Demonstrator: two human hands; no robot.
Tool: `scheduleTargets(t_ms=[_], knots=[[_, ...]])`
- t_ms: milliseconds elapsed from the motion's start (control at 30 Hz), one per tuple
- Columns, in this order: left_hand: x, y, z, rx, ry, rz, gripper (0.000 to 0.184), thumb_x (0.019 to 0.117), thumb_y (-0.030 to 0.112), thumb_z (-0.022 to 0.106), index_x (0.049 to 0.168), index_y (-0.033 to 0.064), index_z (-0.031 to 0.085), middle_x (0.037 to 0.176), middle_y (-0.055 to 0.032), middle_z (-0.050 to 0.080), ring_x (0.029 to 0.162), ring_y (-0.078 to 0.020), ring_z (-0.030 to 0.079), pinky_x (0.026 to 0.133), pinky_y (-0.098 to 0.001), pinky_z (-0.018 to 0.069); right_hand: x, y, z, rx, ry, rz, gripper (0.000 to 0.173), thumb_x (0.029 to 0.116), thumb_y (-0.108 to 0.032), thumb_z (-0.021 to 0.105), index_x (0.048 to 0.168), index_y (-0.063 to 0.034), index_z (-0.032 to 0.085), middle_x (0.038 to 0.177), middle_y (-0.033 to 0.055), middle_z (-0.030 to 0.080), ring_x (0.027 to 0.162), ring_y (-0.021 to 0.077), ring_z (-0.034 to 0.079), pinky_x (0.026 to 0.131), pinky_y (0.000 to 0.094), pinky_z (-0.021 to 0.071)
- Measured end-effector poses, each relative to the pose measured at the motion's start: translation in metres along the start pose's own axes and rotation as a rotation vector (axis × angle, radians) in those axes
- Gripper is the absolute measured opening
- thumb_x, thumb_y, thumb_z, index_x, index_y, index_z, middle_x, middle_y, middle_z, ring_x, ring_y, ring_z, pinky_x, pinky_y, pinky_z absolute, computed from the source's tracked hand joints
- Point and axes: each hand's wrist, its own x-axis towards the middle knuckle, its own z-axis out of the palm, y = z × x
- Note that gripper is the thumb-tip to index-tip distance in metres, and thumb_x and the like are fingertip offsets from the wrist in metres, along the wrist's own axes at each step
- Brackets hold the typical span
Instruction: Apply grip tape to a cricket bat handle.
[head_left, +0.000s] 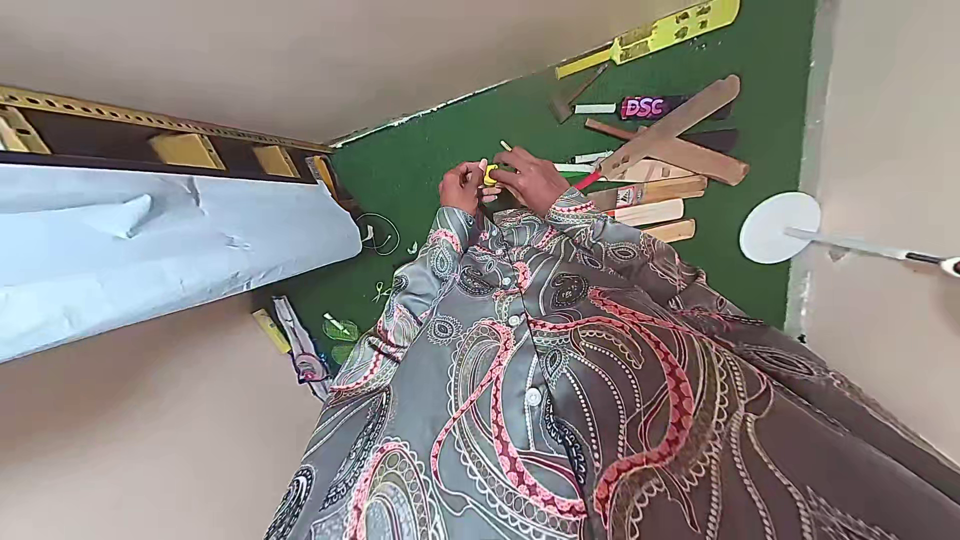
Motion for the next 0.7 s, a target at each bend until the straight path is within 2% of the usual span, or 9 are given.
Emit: scheduleTargets(t_ms=[67, 133, 233, 333, 433, 500, 533, 600, 700], knots=[[0.000, 0.003, -0.006, 0.041, -0.072, 0.027, 0.032, 0.1064, 0.026, 0.057, 0.122, 0.0004, 0.066, 0.110, -0.0157, 0.071, 0.083, -0.0197, 0.075, 0.078, -0.0375, 0.0658, 0.005, 0.007, 0.004, 0.002, 0.003, -0.076, 0.026, 0.1014, -0.007, 0.057, 0.123, -0.0108, 0.071, 0.128, 0.0178, 0.063, 0.115, 0.0378, 0.063, 0.086, 0.0480, 0.0589], [-0.003, 0.006, -0.014, 0.268, -0.125, 0.097, 0.029, 0.1059, 0.022, 0.057, 0.125, 0.0019, 0.066, 0.121, -0.0161, 0.067, 0.092, -0.0205, 0.074, 0.084, -0.0373, 0.0638, 0.006, 0.009, 0.011, 0.037, 0.041, -0.159, 0.025, 0.0981, 0.000, 0.059, 0.118, -0.0070, 0.073, 0.119, 0.0200, 0.065, 0.109, 0.0389, 0.066, 0.080, 0.0483, 0.0600], [-0.002, 0.023, -0.029, 0.783, -0.236, 0.271, 0.035, 0.1005, 0.021, 0.063, 0.132, 0.0068, 0.067, 0.138, -0.0255, 0.053, 0.112, -0.0376, 0.064, 0.096, -0.0523, 0.0545, 0.003, 0.000, 0.005, 0.060, -0.035, -0.191, 0.027, 0.0953, 0.006, 0.059, 0.117, -0.0022, 0.073, 0.119, 0.0214, 0.066, 0.107, 0.0413, 0.066, 0.078, 0.0511, 0.0595], [0.007, 0.044, -0.033, 1.129, -0.483, 0.298, 0.031, 0.0966, 0.014, 0.067, 0.126, 0.0040, 0.069, 0.134, -0.0235, 0.061, 0.121, -0.0462, 0.060, 0.099, -0.0649, 0.0489, 0.003, -0.003, 0.000, 0.042, -0.094, -0.242, 0.021, 0.0976, 0.005, 0.056, 0.110, -0.0003, 0.072, 0.119, 0.0199, 0.067, 0.107, 0.0413, 0.067, 0.074, 0.0527, 0.0594], [0.003, 0.054, -0.030, 1.338, -0.642, 0.264, 0.033, 0.0876, 0.015, 0.076, 0.117, 0.0011, 0.070, 0.129, -0.0227, 0.064, 0.121, -0.0470, 0.059, 0.097, -0.0657, 0.0491, 0.000, -0.012, -0.001, 0.022, -0.126, -0.307, 0.020, 0.0982, 0.005, 0.054, 0.107, 0.0010, 0.072, 0.117, 0.0192, 0.068, 0.106, 0.0400, 0.067, 0.069, 0.0512, 0.0581], [-0.003, 0.063, -0.024, 1.384, -0.629, 0.245, 0.034, 0.0874, 0.020, 0.076, 0.112, -0.0020, 0.069, 0.121, -0.0271, 0.065, 0.116, -0.0490, 0.061, 0.093, -0.0668, 0.0501, 0.002, -0.012, -0.002, -0.009, -0.108, -0.332, 0.021, 0.0964, 0.007, 0.055, 0.106, 0.0017, 0.073, 0.116, 0.0187, 0.068, 0.108, 0.0394, 0.067, 0.073, 0.0500, 0.0588], [-0.004, 0.064, -0.020, 1.389, -0.587, 0.233, 0.035, 0.0888, 0.021, 0.075, 0.114, -0.0019, 0.069, 0.122, -0.0279, 0.065, 0.116, -0.0494, 0.061, 0.093, -0.0668, 0.0504, 0.002, -0.010, -0.002, -0.014, -0.092, -0.334, 0.020, 0.0965, 0.007, 0.054, 0.105, 0.0024, 0.072, 0.116, 0.0190, 0.069, 0.110, 0.0399, 0.066, 0.075, 0.0501, 0.0589], [-0.002, 0.059, -0.014, 1.351, -0.452, 0.217, 0.034, 0.0926, 0.023, 0.073, 0.118, 0.0014, 0.070, 0.126, -0.0258, 0.065, 0.118, -0.0488, 0.061, 0.094, -0.0670, 0.0507, 0.001, -0.010, 0.000, -0.010, -0.022, -0.330, 0.017, 0.0972, 0.007, 0.054, 0.101, 0.0038, 0.071, 0.115, 0.0184, 0.069, 0.110, 0.0390, 0.066, 0.077, 0.0484, 0.0591], [0.014, 0.062, -0.013, 1.289, -0.334, 0.208, 0.031, 0.0918, 0.027, 0.075, 0.113, 0.0043, 0.073, 0.122, -0.0261, 0.067, 0.119, -0.0499, 0.060, 0.095, -0.0684, 0.0496, 0.005, -0.004, 0.001, -0.050, 0.097, -0.349, 0.018, 0.0965, 0.008, 0.054, 0.100, 0.0048, 0.071, 0.113, 0.0164, 0.070, 0.106, 0.0356, 0.067, 0.078, 0.0448, 0.0579]])
